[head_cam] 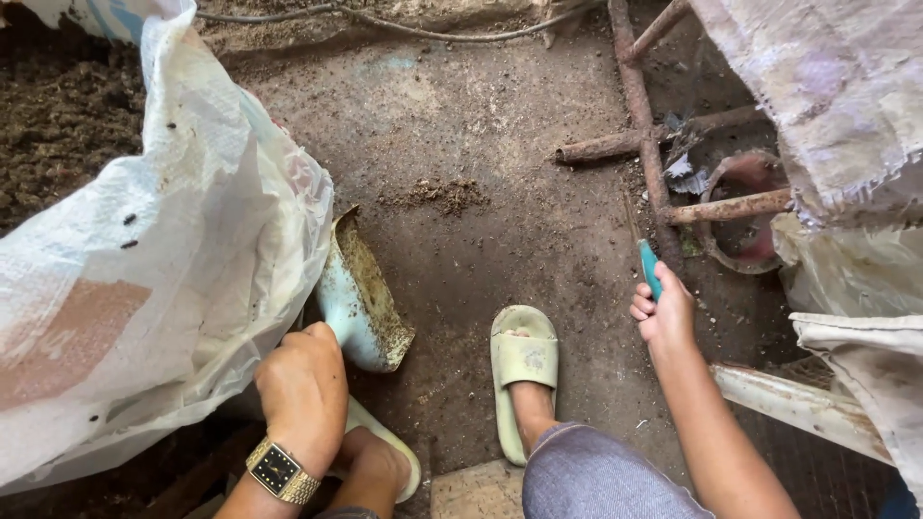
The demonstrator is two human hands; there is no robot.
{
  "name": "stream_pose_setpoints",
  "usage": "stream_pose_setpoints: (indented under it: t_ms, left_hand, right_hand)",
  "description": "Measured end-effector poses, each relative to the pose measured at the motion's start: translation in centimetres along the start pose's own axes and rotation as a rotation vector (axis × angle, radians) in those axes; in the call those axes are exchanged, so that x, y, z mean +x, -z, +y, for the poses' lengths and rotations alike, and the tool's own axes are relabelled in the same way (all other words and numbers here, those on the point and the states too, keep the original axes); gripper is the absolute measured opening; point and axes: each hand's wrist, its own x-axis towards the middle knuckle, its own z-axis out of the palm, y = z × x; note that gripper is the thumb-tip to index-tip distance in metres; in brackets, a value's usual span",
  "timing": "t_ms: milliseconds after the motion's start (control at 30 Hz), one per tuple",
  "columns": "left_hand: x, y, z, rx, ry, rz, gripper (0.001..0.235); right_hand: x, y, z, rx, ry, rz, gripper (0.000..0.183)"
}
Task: The person scoops soil from a large white sack into a dustpan using a small trowel. They then pour the soil from the dustpan back into the sack and use the trowel to scrape the remaining soil from the dustpan and the ground.
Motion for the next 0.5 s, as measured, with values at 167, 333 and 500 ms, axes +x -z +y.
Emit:
stream_pose_setpoints:
  t_ms: [167, 333, 500]
  left_hand:
    - [0.0, 0.8, -0.2, 0.02, -0.018, -0.035, 0.018]
    - [0.1, 0.5, 0.1, -0.012, 0.001, -0.019, 0.016]
    - [0.1, -0.2, 0.1, -0.016, 0.015, -0.003, 0.015]
  right_hand:
    - [-0.2, -1.3, -2.7, -0.162, 0.06, -0.066, 0.056]
    - [-1.1, -3.7, -4.9, -0.375, 0.123, -0.268, 0.048]
    - [1.3, -3.1, -3.6, -0.968, 0.605, -0.137, 0.045]
